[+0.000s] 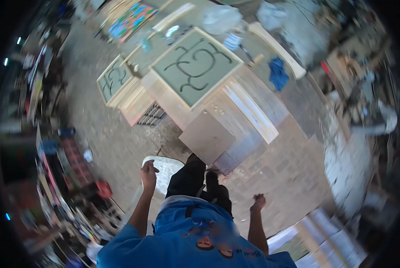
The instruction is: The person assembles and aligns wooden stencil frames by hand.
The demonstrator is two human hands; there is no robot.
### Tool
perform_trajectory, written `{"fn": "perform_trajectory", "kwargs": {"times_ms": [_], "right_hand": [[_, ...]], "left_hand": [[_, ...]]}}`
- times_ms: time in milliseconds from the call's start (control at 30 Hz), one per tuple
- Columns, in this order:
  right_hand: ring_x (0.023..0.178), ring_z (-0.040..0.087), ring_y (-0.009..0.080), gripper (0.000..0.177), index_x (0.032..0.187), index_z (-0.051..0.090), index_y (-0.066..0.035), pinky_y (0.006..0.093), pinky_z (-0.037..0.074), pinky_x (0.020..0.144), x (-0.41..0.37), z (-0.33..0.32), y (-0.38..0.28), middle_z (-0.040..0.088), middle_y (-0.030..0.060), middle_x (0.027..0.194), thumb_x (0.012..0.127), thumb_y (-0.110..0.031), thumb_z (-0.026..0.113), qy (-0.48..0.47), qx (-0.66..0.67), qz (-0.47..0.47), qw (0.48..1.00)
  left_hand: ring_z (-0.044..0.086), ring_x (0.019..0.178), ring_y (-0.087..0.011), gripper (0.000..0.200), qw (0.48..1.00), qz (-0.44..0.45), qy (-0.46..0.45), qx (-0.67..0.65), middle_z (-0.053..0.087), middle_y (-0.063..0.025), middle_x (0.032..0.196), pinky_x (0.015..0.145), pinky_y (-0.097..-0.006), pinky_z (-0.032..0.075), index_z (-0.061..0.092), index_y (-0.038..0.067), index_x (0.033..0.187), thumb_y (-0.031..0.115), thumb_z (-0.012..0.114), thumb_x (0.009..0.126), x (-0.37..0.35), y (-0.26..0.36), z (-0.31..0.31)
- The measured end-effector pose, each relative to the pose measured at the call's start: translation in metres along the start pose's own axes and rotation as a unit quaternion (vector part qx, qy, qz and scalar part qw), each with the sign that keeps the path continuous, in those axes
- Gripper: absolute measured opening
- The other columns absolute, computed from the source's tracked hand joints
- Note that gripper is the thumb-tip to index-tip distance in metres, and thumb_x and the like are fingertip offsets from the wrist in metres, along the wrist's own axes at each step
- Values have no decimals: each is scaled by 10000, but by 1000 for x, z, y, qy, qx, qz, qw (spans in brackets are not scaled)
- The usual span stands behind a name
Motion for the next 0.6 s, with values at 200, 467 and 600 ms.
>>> {"fn": "perform_trajectory", "kwargs": {"times_ms": [200, 467, 600], "right_hand": [[716, 630, 186, 220, 972, 640, -11, 302, 482, 684, -5, 12, -63, 656, 84, 806, 895, -216, 617, -162, -220, 20, 962], [678, 612, 225, 216, 893, 634, 71, 369, 494, 662, 94, 39, -159, 652, 122, 751, 852, -140, 630, -19, -416, -223, 881], [668, 662, 247, 262, 866, 687, 3, 360, 506, 658, 163, 116, -179, 697, 130, 769, 919, -214, 549, -275, -431, -322, 797]], "left_hand": [[686, 716, -237, 347, 964, -181, -193, -23, 701, -174, 820, 666, -371, 555, 672, 47, 1140, 259, 556, 891, -51, -134, 137], [634, 1086, -370, 482, 964, -105, -235, 64, 657, -240, 1159, 954, -415, 489, 643, 30, 1207, 348, 660, 845, -84, -101, 221], [619, 1082, -400, 556, 968, -128, -211, 49, 664, -243, 1109, 956, -453, 483, 604, 28, 1253, 388, 656, 833, -155, -146, 288]]}}
Point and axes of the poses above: each hand's wrist, its own x-axis towards the middle knuckle, its own z-axis out of the palm, y = z × x, the point moved 6 cm from there along x, towards the middle knuckle
